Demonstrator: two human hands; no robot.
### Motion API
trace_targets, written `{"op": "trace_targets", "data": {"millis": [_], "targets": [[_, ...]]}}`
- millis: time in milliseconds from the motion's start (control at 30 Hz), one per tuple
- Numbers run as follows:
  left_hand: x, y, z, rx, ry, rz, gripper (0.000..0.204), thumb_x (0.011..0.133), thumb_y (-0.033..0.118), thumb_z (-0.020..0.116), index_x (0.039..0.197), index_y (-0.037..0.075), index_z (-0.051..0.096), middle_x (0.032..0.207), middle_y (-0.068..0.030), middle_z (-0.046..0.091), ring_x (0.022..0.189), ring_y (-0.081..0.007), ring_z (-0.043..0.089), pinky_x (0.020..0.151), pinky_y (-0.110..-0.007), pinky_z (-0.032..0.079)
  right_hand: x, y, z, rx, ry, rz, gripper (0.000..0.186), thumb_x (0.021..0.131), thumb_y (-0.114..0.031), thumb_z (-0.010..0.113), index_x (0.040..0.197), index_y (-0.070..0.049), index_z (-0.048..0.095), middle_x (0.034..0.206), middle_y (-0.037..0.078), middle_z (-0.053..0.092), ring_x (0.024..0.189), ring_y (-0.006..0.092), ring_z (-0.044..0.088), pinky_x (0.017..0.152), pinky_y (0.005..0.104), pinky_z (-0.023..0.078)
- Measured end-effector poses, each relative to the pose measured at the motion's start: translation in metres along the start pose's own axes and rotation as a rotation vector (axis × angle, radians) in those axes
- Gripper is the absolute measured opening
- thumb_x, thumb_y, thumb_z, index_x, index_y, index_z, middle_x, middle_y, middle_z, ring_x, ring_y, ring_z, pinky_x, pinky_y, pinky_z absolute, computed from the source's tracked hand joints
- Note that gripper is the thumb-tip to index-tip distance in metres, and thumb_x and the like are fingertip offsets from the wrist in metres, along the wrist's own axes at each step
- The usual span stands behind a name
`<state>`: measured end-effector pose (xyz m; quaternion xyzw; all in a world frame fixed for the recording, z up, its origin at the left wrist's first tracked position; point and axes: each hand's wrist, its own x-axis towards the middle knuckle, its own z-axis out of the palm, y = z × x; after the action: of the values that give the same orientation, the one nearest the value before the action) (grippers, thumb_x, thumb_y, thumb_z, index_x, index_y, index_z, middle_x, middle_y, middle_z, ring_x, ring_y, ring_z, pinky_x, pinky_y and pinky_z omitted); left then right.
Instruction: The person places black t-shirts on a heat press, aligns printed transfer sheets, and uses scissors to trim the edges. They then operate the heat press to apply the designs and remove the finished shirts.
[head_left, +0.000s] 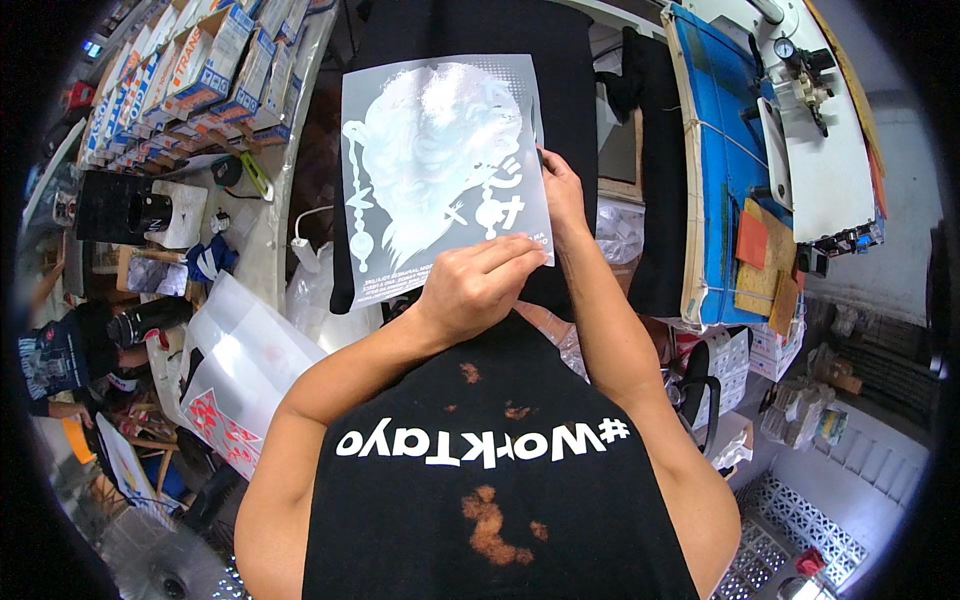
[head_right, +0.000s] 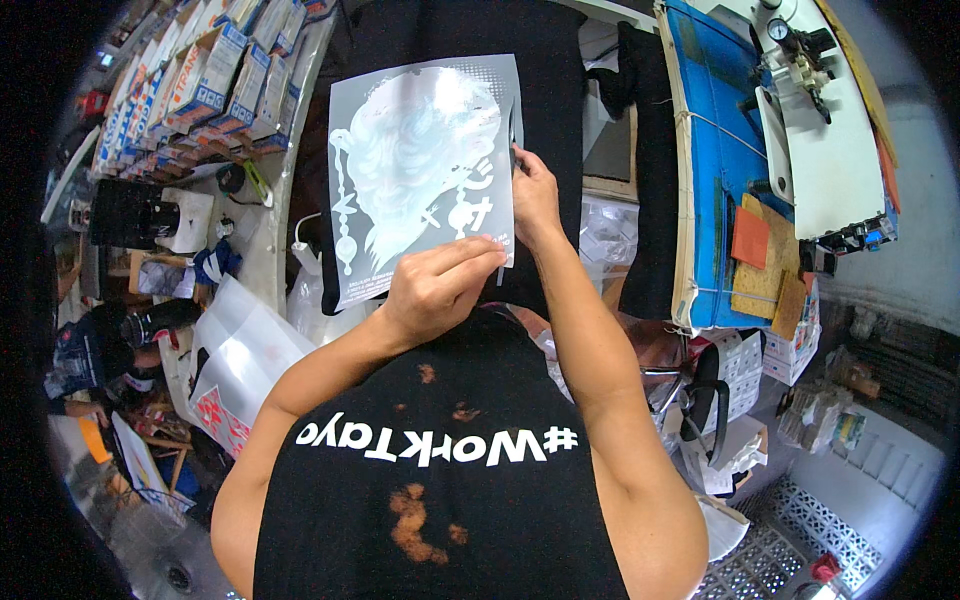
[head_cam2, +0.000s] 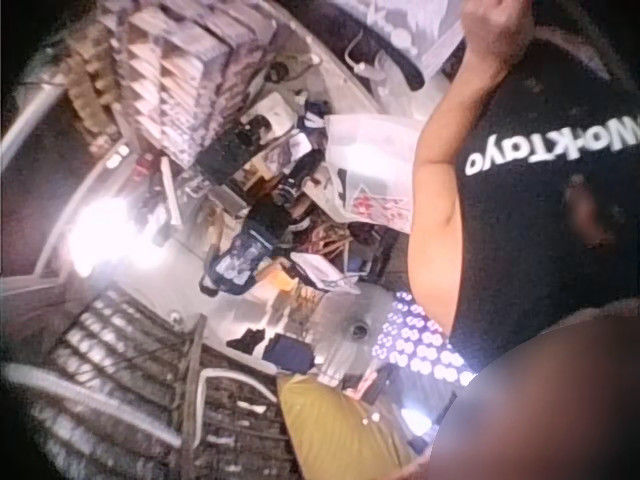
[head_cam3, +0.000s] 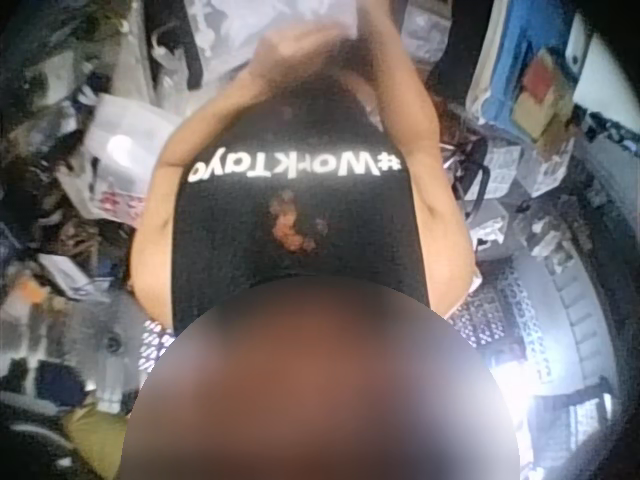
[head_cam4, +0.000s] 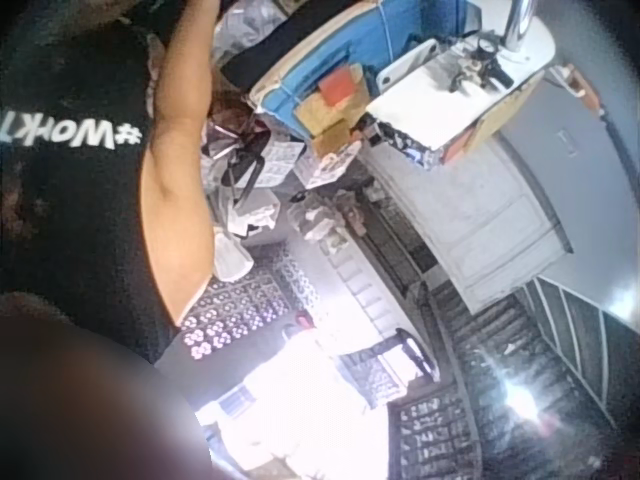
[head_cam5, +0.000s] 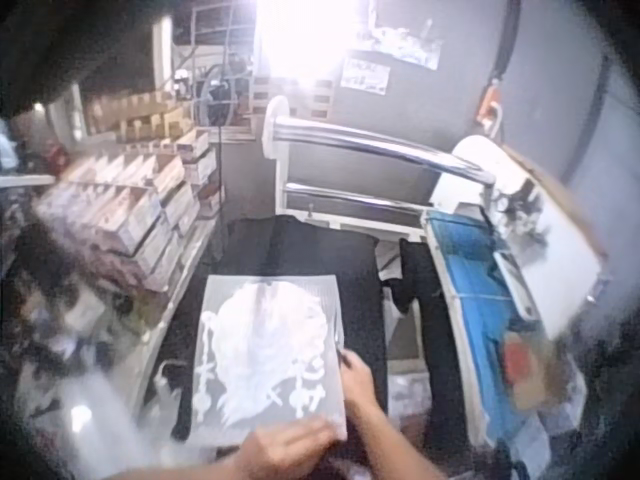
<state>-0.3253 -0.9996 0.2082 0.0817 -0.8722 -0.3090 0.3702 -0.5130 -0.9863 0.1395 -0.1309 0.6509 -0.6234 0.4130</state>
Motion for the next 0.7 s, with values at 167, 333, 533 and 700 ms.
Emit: {"op": "trace_targets", "data": {"millis": [167, 333, 533, 700], "targets": [[-0.006, 0.004, -0.012, 0.015, -0.027, 0.016, 0.024, 0.076, -0.003, 0.071, 0.099, 0.003, 0.07, 0.099, -0.0105, 0.074, 0.094, -0.0278, 0.075, 0.075, -0.036, 0.062, 0.008, -0.008, -0.014, 0.01, -0.049, 0.094, 0.035, 0.101, -0.023, 0.063, 0.13, -0.004, 0.062, 0.079, 0.001, 0.063, 0.057, 0.0077, 0.055, 0.043, 0.0232, 0.039], [-0.01, 0.01, -0.019, 0.009, -0.023, 0.004, 0.023, 0.077, -0.006, 0.072, 0.098, 0.002, 0.07, 0.099, -0.0117, 0.075, 0.095, -0.0284, 0.075, 0.077, -0.036, 0.062, 0.016, -0.019, -0.023, -0.083, -0.057, 0.163, 0.037, 0.1, -0.026, 0.065, 0.132, -0.009, 0.062, 0.074, -0.001, 0.057, 0.056, 0.0079, 0.054, 0.043, 0.023, 0.04], [-0.01, 0.011, -0.02, -0.012, -0.016, -0.009, 0.024, 0.076, -0.008, 0.073, 0.098, 0.001, 0.07, 0.099, -0.0126, 0.075, 0.096, -0.0286, 0.075, 0.077, -0.037, 0.062, 0.017, -0.009, -0.023, -0.027, -0.078, 0.155, 0.038, 0.101, -0.026, 0.064, 0.135, -0.009, 0.06, 0.075, -0.001, 0.057, 0.057, 0.008, 0.054, 0.044, 0.0232, 0.04], [-0.011, 0.013, -0.021, 0.003, -0.009, -0.004, 0.025, 0.076, -0.007, 0.072, 0.098, 0.002, 0.07, 0.099, -0.0118, 0.075, 0.096, -0.0286, 0.075, 0.078, -0.036, 0.062, 0.016, -0.006, -0.024, -0.005, -0.075, 0.136, 0.042, 0.1, -0.024, 0.065, 0.138, -0.008, 0.058, 0.075, -0.001, 0.056, 0.057, 0.008, 0.053, 0.044, 0.0234, 0.04]]}}
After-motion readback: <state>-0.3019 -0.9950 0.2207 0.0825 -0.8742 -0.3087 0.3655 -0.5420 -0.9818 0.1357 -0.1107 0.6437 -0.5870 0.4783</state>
